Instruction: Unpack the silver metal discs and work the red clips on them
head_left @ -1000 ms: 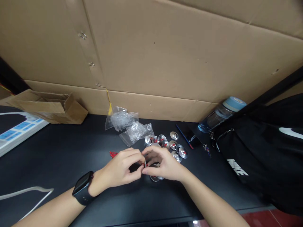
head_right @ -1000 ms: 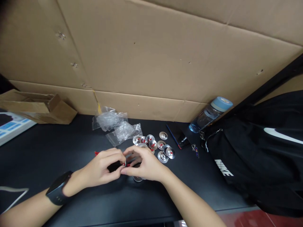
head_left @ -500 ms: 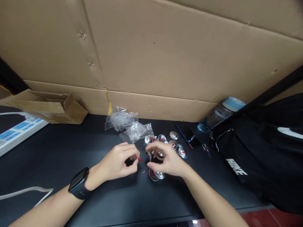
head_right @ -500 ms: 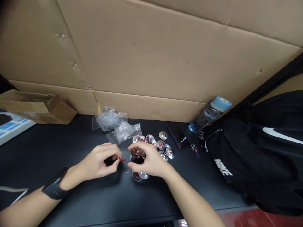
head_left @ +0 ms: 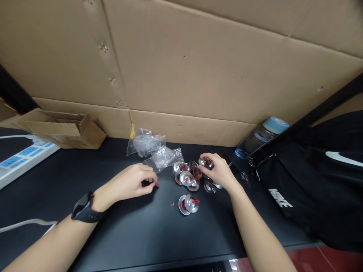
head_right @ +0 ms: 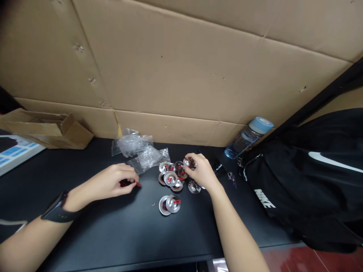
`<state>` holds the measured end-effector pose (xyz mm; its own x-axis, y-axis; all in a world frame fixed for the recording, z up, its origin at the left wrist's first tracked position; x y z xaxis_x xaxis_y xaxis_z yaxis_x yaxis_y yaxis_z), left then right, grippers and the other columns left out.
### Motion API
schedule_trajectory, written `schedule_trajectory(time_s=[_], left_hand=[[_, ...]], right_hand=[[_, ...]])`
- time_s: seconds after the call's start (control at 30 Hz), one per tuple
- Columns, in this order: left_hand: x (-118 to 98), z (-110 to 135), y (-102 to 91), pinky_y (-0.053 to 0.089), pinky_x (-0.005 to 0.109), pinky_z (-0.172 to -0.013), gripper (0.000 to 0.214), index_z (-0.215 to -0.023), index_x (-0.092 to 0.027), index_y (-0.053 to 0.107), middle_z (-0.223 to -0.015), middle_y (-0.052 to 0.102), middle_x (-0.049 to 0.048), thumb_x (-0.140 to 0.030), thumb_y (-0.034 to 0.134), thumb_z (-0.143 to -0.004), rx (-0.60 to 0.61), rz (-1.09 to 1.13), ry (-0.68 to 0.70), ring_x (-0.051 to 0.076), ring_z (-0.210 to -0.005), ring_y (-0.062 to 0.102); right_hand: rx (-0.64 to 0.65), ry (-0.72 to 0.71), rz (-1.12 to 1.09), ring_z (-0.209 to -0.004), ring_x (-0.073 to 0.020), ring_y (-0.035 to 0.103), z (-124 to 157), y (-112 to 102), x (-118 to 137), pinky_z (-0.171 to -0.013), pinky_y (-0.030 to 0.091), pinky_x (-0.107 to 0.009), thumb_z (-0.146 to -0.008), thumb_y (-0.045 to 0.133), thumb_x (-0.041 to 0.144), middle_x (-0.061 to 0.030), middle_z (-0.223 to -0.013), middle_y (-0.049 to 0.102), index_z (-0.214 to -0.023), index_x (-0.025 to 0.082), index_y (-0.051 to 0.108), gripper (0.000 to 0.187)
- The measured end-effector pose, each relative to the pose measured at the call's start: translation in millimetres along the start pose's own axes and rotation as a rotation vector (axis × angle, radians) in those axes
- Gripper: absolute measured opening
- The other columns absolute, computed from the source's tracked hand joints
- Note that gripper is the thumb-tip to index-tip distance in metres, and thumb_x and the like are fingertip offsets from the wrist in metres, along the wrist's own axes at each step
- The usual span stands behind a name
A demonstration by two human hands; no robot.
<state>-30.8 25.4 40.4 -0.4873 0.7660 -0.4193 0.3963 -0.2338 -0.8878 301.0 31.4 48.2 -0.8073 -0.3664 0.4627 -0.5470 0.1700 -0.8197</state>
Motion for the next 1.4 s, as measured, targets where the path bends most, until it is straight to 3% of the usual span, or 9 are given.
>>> schedule_trajectory(time_s=[0.17, 0.37, 0.73, 0.87, 1.03, 1.13, 1.2, 1.3, 1.4], left_hand=[[26, 8, -8.6, 0.047, 0.026, -0.080, 0.013, -0.090, -0.025, 0.077, -0.092, 0.075, 0.0009, -0.020, 0.067, -0.087, 0.101, 0.011, -0.071, 0.018, -0.086, 0.069], [44, 11, -3.0, 0.049, 0.025, -0.079, 0.014, -0.094, -0.026, 0.080, -0.094, 0.076, 0.0015, -0.023, 0.069, -0.086, 0.154, 0.070, -0.090, 0.017, -0.083, 0.070], [45, 12, -1.2, 0.048, 0.024, -0.078, 0.017, -0.099, -0.024, 0.079, -0.095, 0.075, 0.0020, -0.027, 0.069, -0.086, 0.137, 0.068, -0.108, 0.018, -0.085, 0.069], [44, 11, 1.1, 0.047, 0.024, -0.076, 0.013, -0.095, -0.024, 0.078, -0.094, 0.074, 0.0014, -0.025, 0.073, -0.082, 0.156, 0.047, -0.122, 0.017, -0.083, 0.068], [42, 9, 3.2, 0.047, 0.024, -0.074, 0.008, -0.088, -0.023, 0.076, -0.089, 0.072, 0.0014, -0.025, 0.068, -0.088, 0.156, 0.039, -0.075, 0.016, -0.078, 0.066], [33, 4, 7.7, 0.047, 0.025, -0.074, 0.012, -0.087, -0.022, 0.073, -0.086, 0.070, 0.0012, -0.024, 0.063, -0.094, 0.086, 0.019, -0.043, 0.016, -0.076, 0.065], [22, -1, 12.2, 0.049, 0.028, -0.081, 0.015, -0.095, -0.022, 0.072, -0.093, 0.070, 0.0030, -0.024, 0.057, -0.098, -0.039, -0.005, -0.025, 0.017, -0.085, 0.066], [1, -9, 22.8, 0.047, 0.035, -0.101, 0.022, -0.118, -0.023, 0.068, -0.124, 0.067, 0.0084, -0.027, 0.055, -0.102, -0.222, -0.028, 0.016, 0.023, -0.115, 0.062], [-14, -14, 37.0, 0.041, 0.041, -0.110, 0.034, -0.136, -0.027, 0.060, -0.145, 0.058, 0.0088, -0.029, 0.056, -0.102, -0.230, -0.040, 0.038, 0.026, -0.134, 0.054]], right_hand=[[0.067, 0.051, 0.080, -0.095, -0.0250, 0.065, -3, 6, -28, -0.088, 0.051, -0.038, -0.088, 0.071, 0.024, -0.0065, -0.102, 0.076, -0.106, 0.021, 0.072, 0.019], [0.112, 0.076, 0.101, -0.097, -0.0241, 0.065, -3, 18, -50, -0.090, 0.049, -0.038, -0.088, 0.070, 0.021, -0.0063, -0.104, 0.077, -0.105, 0.021, 0.074, 0.017], [0.069, 0.023, 0.116, -0.104, -0.0247, 0.064, -8, 31, -69, -0.099, 0.047, -0.040, -0.092, 0.063, 0.018, -0.0092, -0.109, 0.073, -0.105, 0.019, 0.071, 0.015], [0.073, 0.024, 0.135, -0.110, -0.0267, 0.062, -7, 35, -74, -0.100, 0.045, -0.042, -0.092, 0.063, 0.019, -0.0107, -0.118, 0.070, -0.111, 0.021, 0.070, 0.021], [0.086, 0.023, 0.146, -0.115, -0.0272, 0.059, -6, 37, -73, -0.101, 0.044, -0.043, -0.094, 0.059, 0.019, -0.0108, -0.124, 0.068, -0.116, 0.023, 0.069, 0.024], [0.095, 0.022, 0.144, -0.110, -0.0259, 0.060, -6, 36, -71, -0.100, 0.044, -0.042, -0.096, 0.059, 0.019, -0.0106, -0.118, 0.069, -0.115, 0.021, 0.069, 0.022], [0.099, 0.026, 0.145, -0.107, -0.0256, 0.059, -6, 35, -70, -0.099, 0.045, -0.041, -0.096, 0.060, 0.020, -0.0108, -0.115, 0.068, -0.114, 0.020, 0.070, 0.021], [0.107, 0.034, 0.147, -0.104, -0.0253, 0.059, -6, 34, -68, -0.098, 0.045, -0.041, -0.096, 0.062, 0.022, -0.0105, -0.112, 0.066, -0.112, 0.020, 0.071, 0.019], [0.114, 0.041, 0.151, -0.104, -0.0253, 0.059, -6, 35, -67, -0.098, 0.045, -0.041, -0.095, 0.063, 0.022, -0.0104, -0.111, 0.065, -0.112, 0.020, 0.071, 0.018]])
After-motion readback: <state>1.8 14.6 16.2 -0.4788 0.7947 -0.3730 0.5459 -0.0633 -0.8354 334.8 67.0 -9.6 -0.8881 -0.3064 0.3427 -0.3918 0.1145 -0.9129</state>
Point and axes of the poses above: each hand's wrist, its own z-axis away from the middle knuckle, its own y-axis out of the palm, x = y × z, the point moved 3 cm from there along -z, towards the middle knuckle
